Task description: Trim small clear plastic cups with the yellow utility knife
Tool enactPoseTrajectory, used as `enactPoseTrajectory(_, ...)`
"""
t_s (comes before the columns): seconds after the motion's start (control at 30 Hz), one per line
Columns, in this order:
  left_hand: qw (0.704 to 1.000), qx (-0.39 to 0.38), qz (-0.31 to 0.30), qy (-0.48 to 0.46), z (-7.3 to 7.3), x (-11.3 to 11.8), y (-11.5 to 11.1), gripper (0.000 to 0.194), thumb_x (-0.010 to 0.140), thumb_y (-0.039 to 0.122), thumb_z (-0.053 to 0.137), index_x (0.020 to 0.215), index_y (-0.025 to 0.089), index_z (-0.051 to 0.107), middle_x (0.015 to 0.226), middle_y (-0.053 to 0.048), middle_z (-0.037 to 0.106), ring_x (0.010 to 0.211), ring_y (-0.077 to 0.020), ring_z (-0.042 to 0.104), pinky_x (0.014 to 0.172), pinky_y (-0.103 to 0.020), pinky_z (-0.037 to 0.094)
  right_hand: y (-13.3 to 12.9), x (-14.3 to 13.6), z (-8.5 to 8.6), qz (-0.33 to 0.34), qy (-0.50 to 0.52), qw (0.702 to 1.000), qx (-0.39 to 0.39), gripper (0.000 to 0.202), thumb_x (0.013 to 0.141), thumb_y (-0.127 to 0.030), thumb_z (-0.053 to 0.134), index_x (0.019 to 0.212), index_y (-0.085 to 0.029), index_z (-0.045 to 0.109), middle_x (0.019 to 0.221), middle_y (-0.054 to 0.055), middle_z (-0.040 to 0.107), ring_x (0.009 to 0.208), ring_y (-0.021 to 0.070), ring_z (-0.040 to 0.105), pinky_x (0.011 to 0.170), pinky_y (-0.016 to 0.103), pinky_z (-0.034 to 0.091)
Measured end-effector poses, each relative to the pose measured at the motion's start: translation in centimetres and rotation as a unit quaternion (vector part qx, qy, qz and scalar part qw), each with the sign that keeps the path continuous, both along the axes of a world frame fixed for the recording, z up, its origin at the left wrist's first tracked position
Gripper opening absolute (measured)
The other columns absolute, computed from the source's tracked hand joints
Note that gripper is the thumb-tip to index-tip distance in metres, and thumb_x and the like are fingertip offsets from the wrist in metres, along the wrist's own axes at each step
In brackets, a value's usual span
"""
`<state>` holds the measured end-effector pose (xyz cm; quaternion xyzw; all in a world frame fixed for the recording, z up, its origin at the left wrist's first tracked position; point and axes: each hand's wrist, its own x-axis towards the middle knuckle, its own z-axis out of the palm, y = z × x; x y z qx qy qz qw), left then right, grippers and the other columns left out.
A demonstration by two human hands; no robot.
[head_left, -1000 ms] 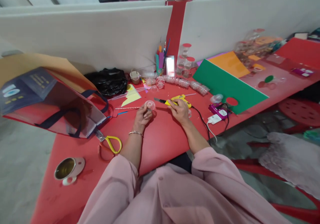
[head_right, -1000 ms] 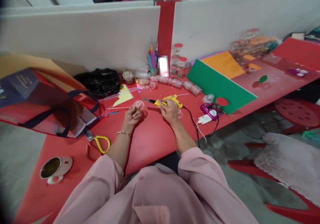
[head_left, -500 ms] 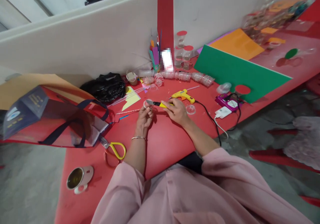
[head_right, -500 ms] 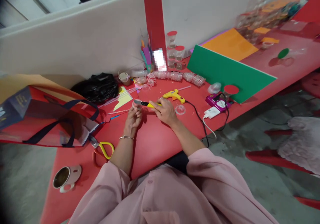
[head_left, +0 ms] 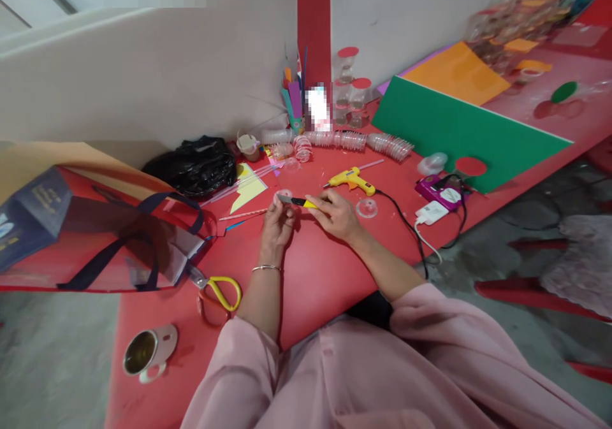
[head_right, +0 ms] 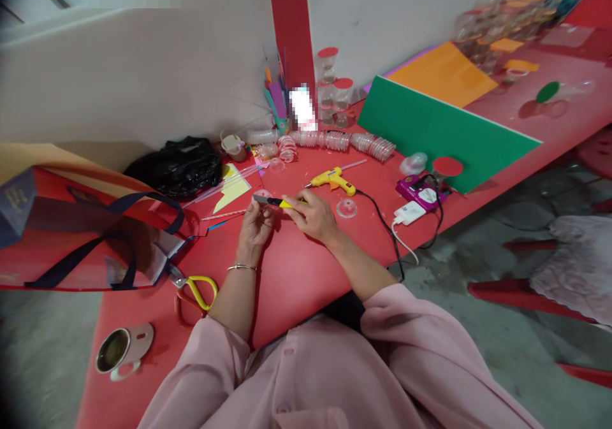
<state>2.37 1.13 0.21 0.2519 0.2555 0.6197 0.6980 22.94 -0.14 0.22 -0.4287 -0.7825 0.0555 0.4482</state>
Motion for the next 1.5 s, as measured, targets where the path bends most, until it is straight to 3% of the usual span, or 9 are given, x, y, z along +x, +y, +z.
enactPoseTrajectory(0.2, 1.0, -0.002, -0.001, -0.008, 0.0, 0.2, 0.0, 0.034, 0.073, 0.019, 0.092, 0.092, 0.018, 0.064, 0.067, 0.007, 0.049, 0.052, -0.0026, 0.045, 0.048, -0.013, 0.036, 0.3, -0.2, -0.4, 0.004, 0.002, 1.0, -0.008, 0.042, 0.103, -0.039, 0.058, 0.145, -0.035, 0.061, 0.106, 0.006, 0.063, 0.09, 0.0175, 0.061, 0.081, 0.031, 0.052)
enactPoseTrajectory(0.33, 1.0, -0.007, -0.019, -0.018, -0.2, -0.1, 0.0, 0.031, 0.076, 0.02, 0.09, 0.088, 0.017, 0.062, 0.06, 0.01, 0.037, 0.045, -0.0016, 0.037, 0.042, -0.012, 0.029, 0.4, -0.3, -0.3, 0.014, -0.008, 1.0, -0.018, 0.043, 0.105, -0.039, 0.056, 0.148, -0.036, 0.058, 0.105, 0.006, 0.065, 0.091, 0.0182, 0.06, 0.082, 0.032, 0.051)
enactPoseTrajectory(0.57, 1.0, -0.016, -0.003, -0.018, 0.1, -0.2, -0.2, 0.026, 0.082, 0.02, 0.086, 0.088, 0.018, 0.06, 0.077, 0.006, 0.056, 0.044, 0.0012, 0.034, 0.038, -0.012, 0.025, 0.7, 0.3, -0.2, -0.01, -0.015, 1.0, -0.007, 0.04, 0.105, -0.039, 0.056, 0.144, -0.033, 0.062, 0.103, 0.007, 0.065, 0.09, 0.019, 0.06, 0.081, 0.034, 0.049)
enactPoseTrajectory(0.8, 1.0, -0.008, -0.008, -0.003, -0.3, -0.2, -0.1, 0.032, 0.077, 0.023, 0.09, 0.083, 0.017, 0.059, 0.059, 0.01, 0.041, 0.042, -0.0011, 0.034, 0.039, -0.012, 0.027, 0.4, 0.0, -0.1, 0.003, -0.026, 1.0, -0.002, 0.041, 0.105, -0.038, 0.056, 0.146, -0.034, 0.061, 0.105, 0.007, 0.066, 0.092, 0.0193, 0.06, 0.081, 0.034, 0.048)
enactPoseTrajectory(0.93, 1.0, -0.003, -0.017, 0.019, -0.3, -0.2, -0.2, 0.033, 0.075, 0.026, 0.091, 0.09, 0.017, 0.063, 0.071, 0.006, 0.057, 0.042, 0.0007, 0.032, 0.038, -0.012, 0.026, 0.6, 0.4, -0.1, -0.032, -0.046, 0.998, -0.003, 0.039, 0.105, -0.038, 0.056, 0.143, -0.034, 0.063, 0.106, 0.007, 0.066, 0.094, 0.0204, 0.06, 0.082, 0.035, 0.047)
enactPoseTrajectory(1.07, 1.0, -0.001, -0.01, 0.02, -0.3, -0.2, -0.3, 0.03, 0.077, 0.027, 0.09, 0.088, 0.017, 0.064, 0.069, 0.006, 0.056, 0.043, -0.0001, 0.033, 0.038, -0.012, 0.026, 0.9, 1.1, -0.1, -0.073, -0.022, 0.997, 0.0, 0.039, 0.105, -0.037, 0.056, 0.142, -0.034, 0.064, 0.109, 0.008, 0.066, 0.097, 0.0216, 0.061, 0.085, 0.037, 0.048)
enactPoseTrajectory(1.23, 1.0, 0.0, -0.011, 0.021, -0.4, -0.3, -0.2, 0.029, 0.078, 0.026, 0.089, 0.087, 0.018, 0.063, 0.075, 0.005, 0.06, 0.043, 0.0005, 0.034, 0.039, -0.013, 0.027, 0.8, 0.9, -0.1, -0.019, -0.032, 0.999, -0.009, 0.041, 0.105, -0.038, 0.055, 0.145, -0.036, 0.061, 0.108, 0.007, 0.066, 0.097, 0.0209, 0.061, 0.084, 0.036, 0.048)
enactPoseTrajectory(1.37, 0.999, -0.006, -0.006, 0.038, -0.6, -0.3, -0.2, 0.029, 0.078, 0.026, 0.089, 0.085, 0.018, 0.061, 0.07, 0.006, 0.057, 0.043, 0.0001, 0.031, 0.039, -0.013, 0.026, 0.7, 0.7, -0.3, -0.073, -0.016, 0.997, -0.019, 0.039, 0.105, -0.04, 0.055, 0.143, -0.036, 0.063, 0.109, 0.008, 0.067, 0.097, 0.0221, 0.061, 0.085, 0.038, 0.048)
enactPoseTrajectory(1.5, 0.999, -0.011, -0.014, 0.041, -0.5, -0.2, -0.3, 0.03, 0.079, 0.027, 0.088, 0.085, 0.017, 0.06, 0.076, 0.004, 0.061, 0.044, 0.0004, 0.031, 0.039, -0.013, 0.026, 0.7, 0.6, -0.4, -0.04, -0.019, 0.999, -0.021, 0.04, 0.105, -0.04, 0.054, 0.144, -0.036, 0.062, 0.109, 0.007, 0.067, 0.098, 0.0212, 0.061, 0.087, 0.037, 0.048)
